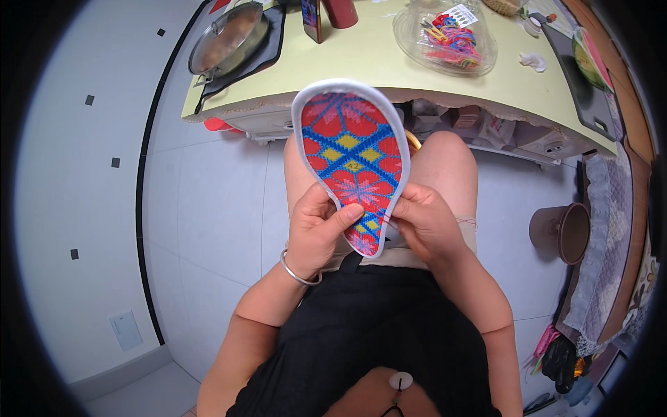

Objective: The person sews a pattern onto a shoe insole by hand with a needle and thread.

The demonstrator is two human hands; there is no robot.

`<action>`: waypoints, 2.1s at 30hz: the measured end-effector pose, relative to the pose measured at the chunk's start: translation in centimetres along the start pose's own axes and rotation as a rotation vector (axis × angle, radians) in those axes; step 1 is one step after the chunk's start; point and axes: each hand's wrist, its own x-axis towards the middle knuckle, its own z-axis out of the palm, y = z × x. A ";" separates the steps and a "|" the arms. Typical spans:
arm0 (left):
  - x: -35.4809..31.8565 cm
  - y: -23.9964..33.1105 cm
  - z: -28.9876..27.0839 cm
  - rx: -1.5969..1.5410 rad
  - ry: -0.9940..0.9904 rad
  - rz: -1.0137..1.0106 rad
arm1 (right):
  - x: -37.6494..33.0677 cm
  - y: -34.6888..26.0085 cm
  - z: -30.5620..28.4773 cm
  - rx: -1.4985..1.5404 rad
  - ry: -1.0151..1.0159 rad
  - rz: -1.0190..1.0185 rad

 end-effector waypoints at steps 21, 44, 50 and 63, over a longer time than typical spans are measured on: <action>-0.8 8.9 -24.5 -0.697 0.220 0.190 | -34.4 -17.7 -46.4 0.382 0.820 -1.012; -0.2 -8.1 -4.1 -0.822 -0.111 -0.569 | -0.6 0.7 2.1 -1.453 0.141 -1.030; -0.2 -9.9 -5.0 -0.841 -0.211 -0.504 | -0.6 0.6 2.2 -1.470 0.153 -1.047; -0.5 -4.7 -1.1 -1.071 -0.253 -0.575 | -0.7 0.4 2.1 -1.455 0.134 -1.054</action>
